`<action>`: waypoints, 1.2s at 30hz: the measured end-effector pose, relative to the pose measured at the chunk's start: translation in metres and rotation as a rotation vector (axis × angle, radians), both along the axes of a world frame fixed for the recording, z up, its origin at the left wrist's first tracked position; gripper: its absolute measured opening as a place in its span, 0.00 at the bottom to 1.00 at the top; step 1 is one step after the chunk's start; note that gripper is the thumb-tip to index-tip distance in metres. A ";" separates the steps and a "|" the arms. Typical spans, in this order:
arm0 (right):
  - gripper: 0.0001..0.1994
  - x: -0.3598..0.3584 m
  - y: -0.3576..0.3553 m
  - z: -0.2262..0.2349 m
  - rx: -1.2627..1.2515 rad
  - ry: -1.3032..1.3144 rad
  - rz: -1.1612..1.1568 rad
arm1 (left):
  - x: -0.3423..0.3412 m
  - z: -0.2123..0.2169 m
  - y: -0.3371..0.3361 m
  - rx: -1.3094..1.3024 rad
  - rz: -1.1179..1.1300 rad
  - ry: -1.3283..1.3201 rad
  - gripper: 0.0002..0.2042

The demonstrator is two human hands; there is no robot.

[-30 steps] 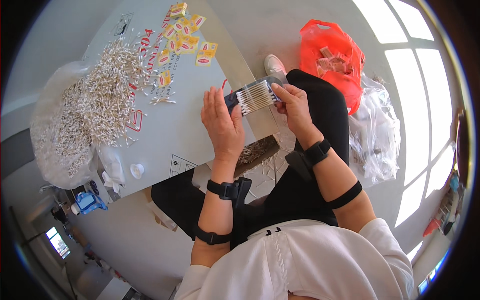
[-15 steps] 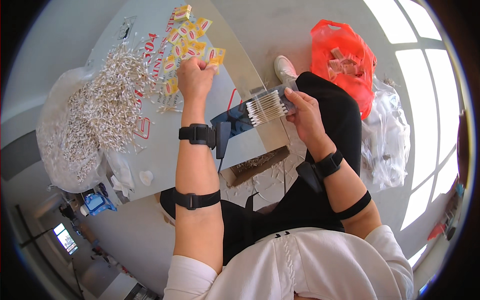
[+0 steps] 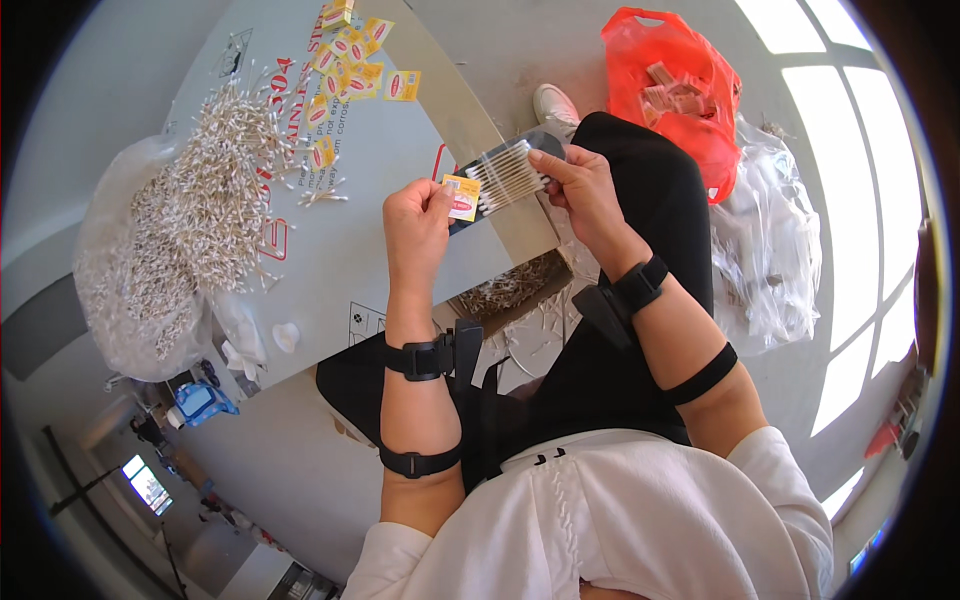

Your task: Manually sorting and packing bulk cotton swabs into plastic retail containers.

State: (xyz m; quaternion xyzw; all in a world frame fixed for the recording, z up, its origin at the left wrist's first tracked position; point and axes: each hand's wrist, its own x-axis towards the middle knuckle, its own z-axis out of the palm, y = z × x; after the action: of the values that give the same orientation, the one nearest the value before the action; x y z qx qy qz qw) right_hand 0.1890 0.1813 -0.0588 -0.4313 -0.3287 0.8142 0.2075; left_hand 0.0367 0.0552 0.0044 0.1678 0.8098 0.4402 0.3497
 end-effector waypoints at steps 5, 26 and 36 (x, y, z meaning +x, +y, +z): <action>0.09 0.000 -0.002 -0.001 0.017 0.022 -0.007 | -0.001 -0.019 0.000 -0.057 -0.110 0.225 0.12; 0.08 -0.002 -0.001 -0.001 0.042 -0.020 -0.016 | -0.006 -0.004 0.040 -0.045 -0.245 0.257 0.05; 0.08 -0.002 -0.002 0.002 0.030 -0.018 -0.015 | 0.016 -0.006 0.043 0.007 -0.231 0.491 0.07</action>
State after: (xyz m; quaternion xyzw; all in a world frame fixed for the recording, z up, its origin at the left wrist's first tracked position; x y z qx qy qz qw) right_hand 0.1866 0.1796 -0.0571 -0.4378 -0.3395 0.8037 0.2171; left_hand 0.0530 0.0978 -0.0015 0.3622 0.8442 0.3464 0.1900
